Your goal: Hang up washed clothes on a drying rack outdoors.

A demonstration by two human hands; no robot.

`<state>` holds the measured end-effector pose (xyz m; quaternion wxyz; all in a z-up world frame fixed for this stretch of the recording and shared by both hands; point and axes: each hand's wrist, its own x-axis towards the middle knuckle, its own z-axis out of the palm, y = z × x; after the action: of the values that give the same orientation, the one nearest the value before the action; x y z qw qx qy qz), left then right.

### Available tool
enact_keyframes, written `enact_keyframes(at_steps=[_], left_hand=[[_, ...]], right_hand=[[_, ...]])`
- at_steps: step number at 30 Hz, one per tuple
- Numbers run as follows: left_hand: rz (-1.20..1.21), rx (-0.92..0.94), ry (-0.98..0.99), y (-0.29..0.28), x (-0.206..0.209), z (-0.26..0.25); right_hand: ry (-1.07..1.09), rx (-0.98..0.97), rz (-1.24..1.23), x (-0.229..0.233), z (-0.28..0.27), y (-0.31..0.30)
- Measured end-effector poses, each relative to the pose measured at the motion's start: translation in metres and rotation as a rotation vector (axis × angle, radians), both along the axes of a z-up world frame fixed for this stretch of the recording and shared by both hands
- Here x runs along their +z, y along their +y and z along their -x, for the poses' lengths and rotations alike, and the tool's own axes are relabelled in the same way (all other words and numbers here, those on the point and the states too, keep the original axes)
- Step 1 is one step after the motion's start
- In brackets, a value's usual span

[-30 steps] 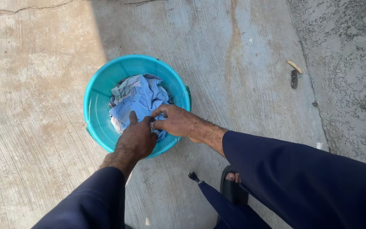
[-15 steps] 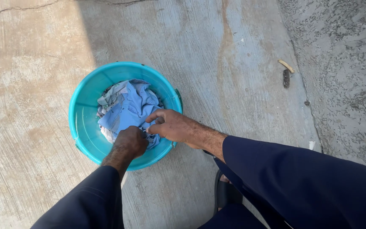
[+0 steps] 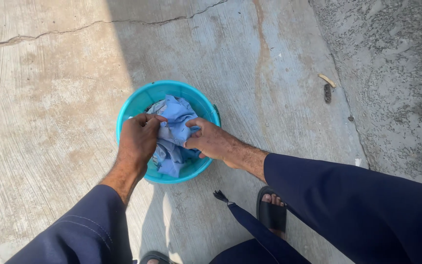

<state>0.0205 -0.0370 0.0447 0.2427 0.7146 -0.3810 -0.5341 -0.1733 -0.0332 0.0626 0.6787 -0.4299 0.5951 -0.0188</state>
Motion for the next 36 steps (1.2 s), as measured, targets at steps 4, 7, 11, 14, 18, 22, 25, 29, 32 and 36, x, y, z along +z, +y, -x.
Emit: enact_keyframes(at_steps=[4,7,11,14,18,22,25,29,32,36], left_hand=[[0.066,-0.047,0.232,-0.013,0.054,0.000],[0.019,-0.005,0.434,-0.026,0.112,0.003],[0.085,0.022,0.463,-0.043,0.174,-0.006],[0.125,-0.056,0.375,-0.050,0.231,-0.008],[0.241,-0.404,0.037,-0.048,0.295,-0.010],[0.169,-0.650,-0.291,-0.042,0.352,-0.008],[0.352,-0.730,-0.301,-0.040,0.392,-0.006],[0.338,-0.578,-0.276,-0.036,0.465,0.002],[0.345,-0.369,-0.193,-0.033,0.516,0.014],[0.388,-0.118,-0.084,-0.031,0.588,0.025]], right_hand=[[0.045,0.003,0.158,0.014,-0.013,0.007],[0.093,-0.080,0.201,0.041,-0.019,0.008],[0.162,-0.236,0.190,0.098,-0.026,0.009],[0.086,-0.333,0.244,0.135,-0.020,0.007],[-0.135,-0.541,0.224,0.209,-0.019,0.000],[-0.171,-0.683,0.199,0.274,-0.018,-0.011],[-0.328,-0.776,0.255,0.330,-0.014,-0.019],[-0.379,-0.813,0.356,0.420,-0.012,-0.027],[-0.389,-0.817,0.380,0.474,-0.003,-0.026],[-0.403,-0.815,0.344,0.547,0.017,-0.019]])
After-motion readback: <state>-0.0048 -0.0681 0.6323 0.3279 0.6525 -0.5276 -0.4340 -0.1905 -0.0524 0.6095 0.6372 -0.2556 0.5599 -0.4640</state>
